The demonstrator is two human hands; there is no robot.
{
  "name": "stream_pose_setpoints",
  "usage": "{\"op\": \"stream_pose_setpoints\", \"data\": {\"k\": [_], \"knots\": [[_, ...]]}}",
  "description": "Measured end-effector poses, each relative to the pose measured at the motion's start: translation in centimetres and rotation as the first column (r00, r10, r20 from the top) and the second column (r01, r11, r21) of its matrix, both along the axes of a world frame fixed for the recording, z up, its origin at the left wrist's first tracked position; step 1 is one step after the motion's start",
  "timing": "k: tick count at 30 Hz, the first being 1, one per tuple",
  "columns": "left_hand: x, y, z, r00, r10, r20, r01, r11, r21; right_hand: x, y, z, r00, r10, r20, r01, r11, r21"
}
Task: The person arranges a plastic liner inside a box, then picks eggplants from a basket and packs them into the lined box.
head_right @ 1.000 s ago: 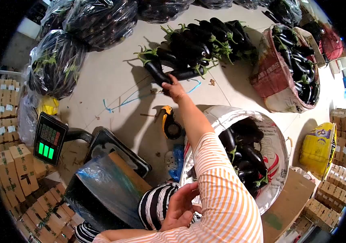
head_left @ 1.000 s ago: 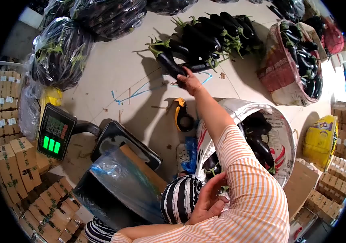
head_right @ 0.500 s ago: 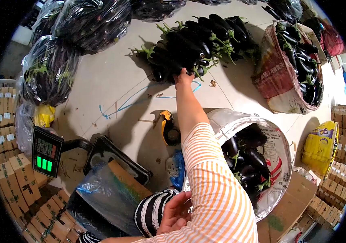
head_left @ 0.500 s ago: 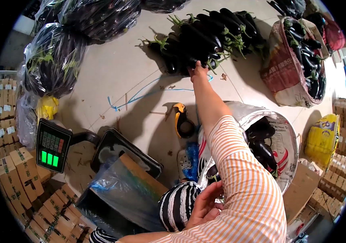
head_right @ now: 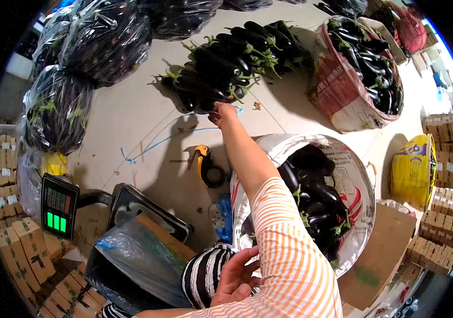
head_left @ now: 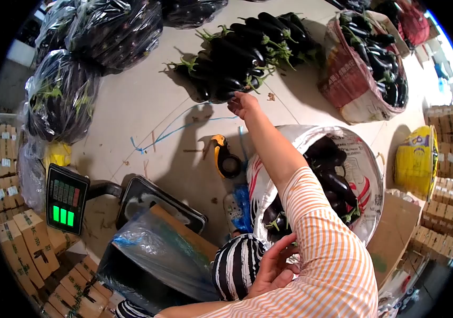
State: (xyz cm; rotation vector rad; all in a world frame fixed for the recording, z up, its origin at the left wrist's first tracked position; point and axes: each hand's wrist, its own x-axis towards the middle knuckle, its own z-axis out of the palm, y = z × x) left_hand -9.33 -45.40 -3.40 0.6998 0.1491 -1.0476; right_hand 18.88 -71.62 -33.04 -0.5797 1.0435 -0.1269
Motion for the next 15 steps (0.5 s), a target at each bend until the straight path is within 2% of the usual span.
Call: {"op": "stream_pose_setpoints", "data": {"k": [3, 6, 9, 12, 14, 15], "knots": [[-0.3, 0.1, 0.6, 0.999, -0.035, -0.008, 0.035, 0.999, -0.001, -2.1, -1.8, 0.1, 0.995, -0.084, -0.052, 0.081, 0.995, -0.057], [-0.9, 0.3, 0.7, 0.998, -0.054, -0.011, 0.053, 0.997, -0.05, -2.9, -2.0, 2.0, 0.987, -0.136, 0.082, 0.131, 0.989, 0.064], [-1.6, 0.2, 1.7, 0.993, -0.113, 0.015, 0.113, 0.993, -0.035, -5.7, 1.0, 11.4, 0.968, 0.048, 0.247, -0.023, 0.994, -0.105], [-2.8, 0.7, 2.8, 0.989, -0.151, 0.007, 0.151, 0.989, 0.0, -11.7, 2.1, 17.9, 0.861, 0.235, 0.451, -0.136, 0.961, -0.241], [-3.9, 1.2, 3.6, 0.989, -0.15, 0.004, 0.15, 0.988, 0.034, -17.8, 1.9, 20.9, 0.838, 0.291, 0.462, -0.114, 0.921, -0.374], [-5.0, 2.1, 2.5, 0.984, -0.155, 0.082, 0.162, 0.983, -0.084, -21.0, 1.6, 21.4, 0.872, 0.243, 0.426, -0.069, 0.92, -0.385]]}}
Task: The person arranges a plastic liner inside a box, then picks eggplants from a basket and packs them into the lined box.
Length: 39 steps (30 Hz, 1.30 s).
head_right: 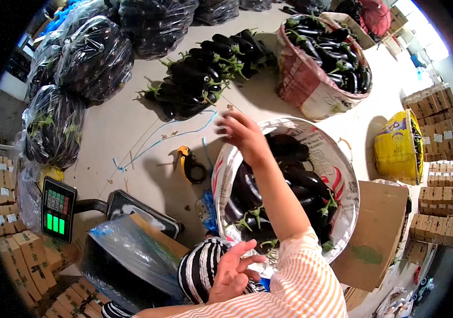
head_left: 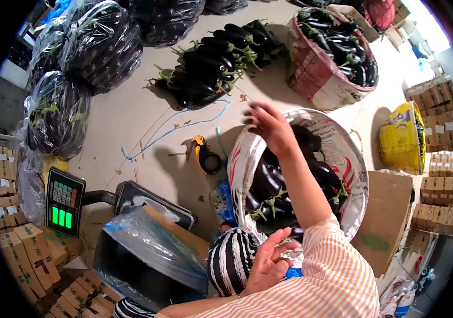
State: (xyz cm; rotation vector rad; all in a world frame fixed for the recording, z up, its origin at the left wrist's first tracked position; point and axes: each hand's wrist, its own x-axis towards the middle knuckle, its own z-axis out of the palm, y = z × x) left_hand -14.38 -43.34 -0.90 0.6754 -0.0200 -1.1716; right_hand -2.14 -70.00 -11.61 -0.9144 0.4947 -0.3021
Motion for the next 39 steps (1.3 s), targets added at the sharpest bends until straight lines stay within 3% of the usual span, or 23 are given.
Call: {"op": "stream_pose_setpoints", "data": {"k": [2, 4, 5, 8, 10, 12, 13, 18, 20, 24, 26, 28, 29, 30, 32, 35, 38, 39], "knots": [[-2.0, 0.6, -0.5, 0.995, 0.052, 0.088, -0.047, 0.997, -0.053, -7.2, -1.2, -3.7, 0.987, -0.16, -0.032, 0.161, 0.987, 0.016], [-3.5, 1.1, -0.4, 0.983, 0.066, 0.17, -0.061, 0.998, -0.035, -14.5, -0.1, -4.9, 0.942, -0.267, -0.204, 0.264, 0.964, -0.043], [-4.3, 1.3, -0.5, 0.978, 0.096, 0.184, -0.096, 0.995, -0.01, -18.3, 0.5, -6.4, 0.87, -0.346, -0.351, 0.308, 0.937, -0.162], [-5.7, 1.7, -0.1, 0.938, 0.216, 0.271, -0.245, 0.966, 0.079, -29.3, 2.6, -9.4, 0.749, -0.386, -0.538, 0.371, 0.918, -0.142], [-5.8, 2.1, -0.4, 0.896, 0.248, 0.368, -0.311, 0.943, 0.122, -36.8, 2.5, -13.4, 0.717, -0.423, -0.554, 0.391, 0.902, -0.183], [-5.7, 2.4, 0.0, 0.857, 0.277, 0.434, -0.388, 0.901, 0.193, -41.3, 2.7, -11.7, 0.639, -0.513, -0.573, 0.438, 0.855, -0.278], [-5.5, 2.8, -0.5, 0.831, 0.292, 0.473, -0.389, 0.913, 0.121, -42.5, 3.0, -10.8, 0.613, -0.604, -0.51, 0.548, 0.79, -0.277], [-6.3, 3.7, -0.7, 0.867, 0.267, 0.42, -0.337, 0.936, 0.1, -47.3, 1.3, -7.2, 0.474, -0.797, -0.376, 0.735, 0.593, -0.331], [-6.2, 3.8, -0.9, 0.861, 0.27, 0.43, -0.329, 0.942, 0.066, -46.8, 1.3, -6.8, 0.488, -0.805, -0.337, 0.676, 0.593, -0.438], [-5.7, 4.1, -0.8, 0.871, 0.255, 0.42, -0.311, 0.948, 0.069, -45.2, -0.2, -11.4, 0.374, -0.851, -0.368, 0.539, 0.522, -0.661], [-5.5, 4.2, -0.8, 0.876, 0.249, 0.413, -0.303, 0.95, 0.071, -44.7, -1.6, -15.8, 0.428, -0.767, -0.478, 0.412, 0.636, -0.652], [-5.5, 4.4, -0.6, 0.886, 0.231, 0.403, -0.298, 0.948, 0.113, -42.6, -1.8, -16.5, 0.155, -0.517, -0.842, 0.291, 0.838, -0.462], [-5.5, 4.5, -0.6, 0.888, 0.222, 0.402, -0.293, 0.948, 0.123, -41.4, -1.4, -15.7, -0.061, -0.478, -0.876, 0.162, 0.861, -0.481], [-5.5, 4.4, -0.6, 0.89, 0.217, 0.402, -0.289, 0.949, 0.128, -40.9, -1.6, -16.2, -0.195, -0.498, -0.845, -0.089, 0.867, -0.49], [-5.5, 4.3, -0.7, 0.893, 0.187, 0.409, -0.274, 0.948, 0.164, -40.4, -1.3, -17.0, -0.26, -0.531, -0.806, -0.212, 0.846, -0.489], [-5.5, 4.1, -0.5, 0.903, 0.154, 0.401, -0.245, 0.952, 0.184, -41.4, -1.5, -16.1, -0.192, -0.562, -0.804, -0.328, 0.809, -0.488], [-5.0, 4.0, -0.6, 0.907, 0.157, 0.39, -0.237, 0.957, 0.166, -43.0, -1.6, -12.8, 0.021, -0.533, -0.846, -0.486, 0.734, -0.474], [-5.0, 3.9, -0.5, 0.917, 0.151, 0.369, -0.228, 0.958, 0.173, -45.4, -1.8, -13.2, 0.245, -0.599, -0.763, -0.428, 0.639, -0.639]]}}
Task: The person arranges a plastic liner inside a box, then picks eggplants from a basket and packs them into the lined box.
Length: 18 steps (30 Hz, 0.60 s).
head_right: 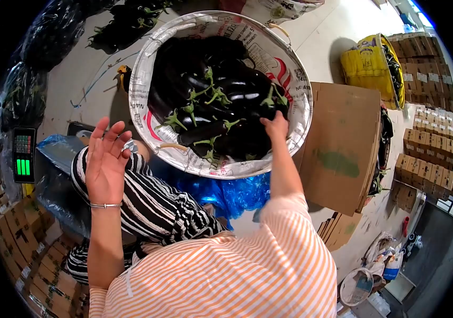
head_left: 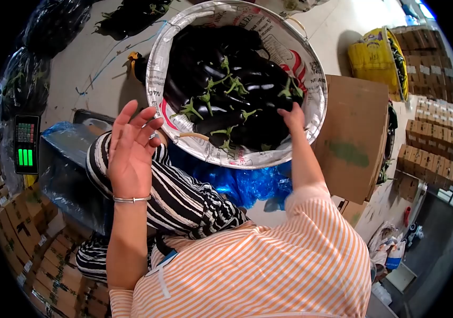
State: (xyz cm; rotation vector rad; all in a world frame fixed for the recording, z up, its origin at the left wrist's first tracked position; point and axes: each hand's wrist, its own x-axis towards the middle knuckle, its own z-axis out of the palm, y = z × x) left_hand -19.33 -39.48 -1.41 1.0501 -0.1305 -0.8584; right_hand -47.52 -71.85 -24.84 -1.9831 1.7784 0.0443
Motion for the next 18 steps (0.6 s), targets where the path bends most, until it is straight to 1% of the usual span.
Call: {"op": "stream_pose_setpoints", "data": {"k": [1, 2, 3, 5, 6, 7, 9, 10, 11, 12, 13, 14, 15, 17, 18], "knots": [[0.0, -0.1, 0.1, 1.0, -0.006, -0.024, 0.006, 1.0, 0.004, -2.3, -1.1, -0.4, 0.968, 0.04, 0.247, -0.052, 0.998, 0.043], [0.0, -0.3, 0.0, 0.999, -0.021, -0.044, 0.021, 1.0, 0.012, -2.5, -0.3, 1.8, 0.912, -0.01, 0.409, -0.057, 0.987, 0.15], [0.1, -0.6, 0.0, 0.997, -0.066, -0.03, 0.067, 0.997, 0.036, -2.0, 0.4, 5.3, 0.83, -0.076, 0.553, -0.079, 0.965, 0.251], [-0.2, -1.2, 0.0, 0.986, -0.165, -0.008, 0.166, 0.982, 0.087, -0.9, 1.0, 8.5, 0.731, -0.022, 0.682, -0.239, 0.928, 0.285], [-0.4, -1.6, -0.4, 0.981, -0.195, -0.017, 0.196, 0.976, 0.091, 0.1, 1.6, 10.7, 0.722, 0.036, 0.691, -0.286, 0.925, 0.251], [-0.8, -2.0, -0.7, 0.975, -0.218, -0.037, 0.221, 0.972, 0.077, 1.0, 1.5, 12.2, 0.701, 0.043, 0.711, -0.325, 0.907, 0.266], [-1.7, -3.2, -0.8, 0.95, -0.293, -0.105, 0.305, 0.943, 0.13, 1.8, 0.3, 11.9, 0.443, -0.179, 0.878, -0.24, 0.92, 0.309], [-2.2, -3.9, -0.7, 0.937, -0.329, -0.116, 0.343, 0.931, 0.124, 3.2, 0.5, 13.8, 0.302, -0.269, 0.914, -0.34, 0.866, 0.367], [-2.7, -4.6, -0.8, 0.921, -0.366, -0.131, 0.381, 0.918, 0.115, 4.6, 0.6, 16.2, 0.167, -0.369, 0.914, -0.442, 0.801, 0.404], [-3.0, -5.3, -1.0, 0.898, -0.408, -0.165, 0.424, 0.903, 0.069, 6.5, 1.1, 18.9, 0.184, -0.364, 0.913, -0.49, 0.771, 0.407], [-3.4, -5.9, -1.3, 0.87, -0.447, -0.209, 0.458, 0.889, 0.004, 8.3, 2.0, 21.2, 0.288, -0.225, 0.931, -0.508, 0.788, 0.348], [-3.7, -6.6, -1.0, 0.852, -0.458, -0.254, 0.455, 0.888, -0.075, 10.0, 2.9, 23.2, 0.383, -0.079, 0.92, -0.532, 0.796, 0.29], [-4.0, -7.2, -0.8, 0.829, -0.472, -0.301, 0.446, 0.882, -0.153, 11.3, 3.8, 24.8, 0.47, 0.067, 0.88, -0.558, 0.795, 0.238], [-4.0, -7.8, -0.1, 0.809, -0.519, -0.277, 0.421, 0.84, -0.343, 12.9, 5.1, 27.4, 0.348, 0.039, 0.937, -0.7, 0.676, 0.232], [-4.1, -7.7, -0.6, 0.854, -0.43, -0.292, 0.356, 0.894, -0.273, 13.0, 5.2, 27.8, 0.289, 0.014, 0.957, -0.759, 0.612, 0.22]]}}
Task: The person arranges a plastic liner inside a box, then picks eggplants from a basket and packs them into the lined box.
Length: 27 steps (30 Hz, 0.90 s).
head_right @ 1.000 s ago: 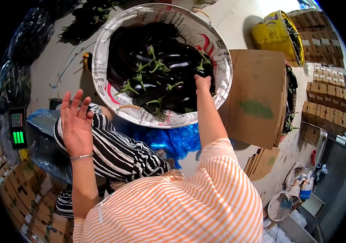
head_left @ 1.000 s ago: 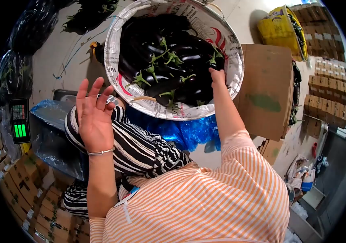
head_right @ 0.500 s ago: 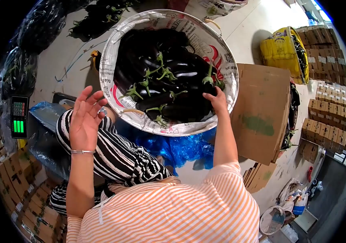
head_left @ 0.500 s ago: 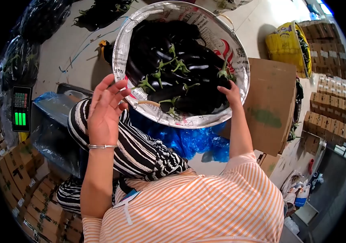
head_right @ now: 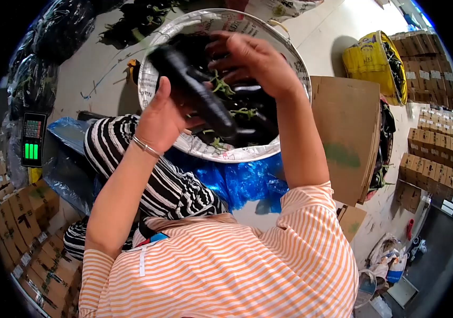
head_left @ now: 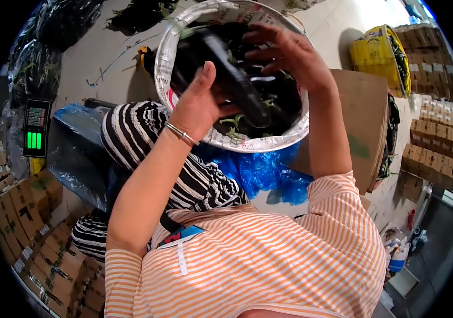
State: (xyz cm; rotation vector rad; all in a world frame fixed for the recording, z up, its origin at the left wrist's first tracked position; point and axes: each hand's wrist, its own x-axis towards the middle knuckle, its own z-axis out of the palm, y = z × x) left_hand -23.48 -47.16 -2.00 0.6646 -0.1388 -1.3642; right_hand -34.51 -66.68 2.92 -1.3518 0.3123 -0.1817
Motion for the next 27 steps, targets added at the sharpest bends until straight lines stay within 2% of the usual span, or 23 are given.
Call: {"op": "stream_pose_setpoints", "data": {"k": [1, 3, 5, 7, 9, 10, 11, 12, 13, 15, 17, 18, 20, 23, 24, 25, 27], "knots": [[0.2, 0.2, -0.5, 0.996, 0.086, 0.03, -0.087, 0.994, 0.064, -0.1, -1.1, -0.6, 0.996, -0.083, -0.006, 0.083, 0.994, -0.065], [1.4, 1.8, 0.0, 0.984, 0.153, -0.093, -0.157, 0.987, -0.033, -0.8, -4.1, -5.7, 0.946, -0.308, -0.102, 0.275, 0.927, -0.255], [2.6, 3.1, 0.6, 0.964, 0.217, -0.155, -0.227, 0.973, -0.044, -2.8, -6.0, -11.7, 0.816, -0.328, -0.475, 0.1, 0.891, -0.443], [3.9, 4.3, 0.8, 0.974, 0.219, -0.066, -0.224, 0.971, -0.079, -5.7, -6.7, -19.6, 0.713, -0.211, -0.668, -0.238, 0.824, -0.514], [4.5, 5.0, 1.0, 0.976, 0.205, -0.073, -0.212, 0.971, -0.109, -7.7, -4.6, -26.3, 0.606, -0.103, -0.788, -0.555, 0.655, -0.513], [4.7, 5.2, 0.8, 0.974, 0.209, -0.09, -0.216, 0.974, -0.071, -8.7, -2.9, -28.6, 0.638, 0.002, -0.77, -0.562, 0.685, -0.463], [4.8, 5.3, 0.4, 0.97, 0.222, -0.097, -0.226, 0.974, -0.033, -9.7, -1.0, -32.0, 0.618, -0.029, -0.786, -0.681, 0.48, -0.553], [5.0, 5.3, -0.1, 0.959, 0.281, -0.016, -0.28, 0.959, 0.046, -11.7, 0.5, -36.1, 0.585, -0.05, -0.809, -0.734, 0.391, -0.555], [5.2, 5.5, -0.8, 0.943, 0.33, -0.046, -0.325, 0.941, 0.091, -10.0, 3.6, -32.0, 0.444, -0.197, -0.874, -0.769, 0.416, -0.485], [5.0, 5.0, 0.0, 0.9, 0.43, -0.078, -0.419, 0.899, 0.125, -9.6, 5.6, -33.5, 0.46, -0.387, -0.799, -0.78, 0.253, -0.572], [5.5, 5.2, -0.5, 0.885, 0.459, -0.074, -0.449, 0.885, 0.12, -9.3, 6.3, -35.4, 0.434, -0.459, -0.775, -0.816, 0.164, -0.554], [5.8, 5.3, -0.9, 0.883, 0.46, -0.091, -0.454, 0.887, 0.085, -8.9, 6.1, -35.1, 0.42, -0.449, -0.789, -0.838, 0.142, -0.527], [6.1, 5.3, -2.0, 0.862, 0.504, -0.053, -0.496, 0.86, 0.125, -8.3, 5.7, -34.3, 0.384, -0.433, -0.816, -0.88, 0.098, -0.466], [6.1, 5.3, -3.0, 0.812, 0.582, -0.042, -0.575, 0.81, 0.116, -8.1, 4.8, -30.1, 0.401, -0.33, -0.854, -0.864, 0.175, -0.473], [6.2, 5.3, -3.1, 0.796, 0.601, -0.073, -0.592, 0.797, 0.12, -8.5, 3.8, -29.0, 0.393, -0.235, -0.889, -0.837, 0.309, -0.452], [6.3, 5.2, -3.3, 0.782, 0.614, -0.106, -0.602, 0.789, 0.124, -9.9, 2.9, -28.6, 0.555, -0.183, -0.811, -0.729, 0.363, -0.581], [6.3, 5.2, -3.0, 0.804, 0.582, -0.122, -0.572, 0.813, 0.113, -11.4, -0.1, -28.2, 0.733, -0.037, -0.68, -0.431, 0.748, -0.505]]}}
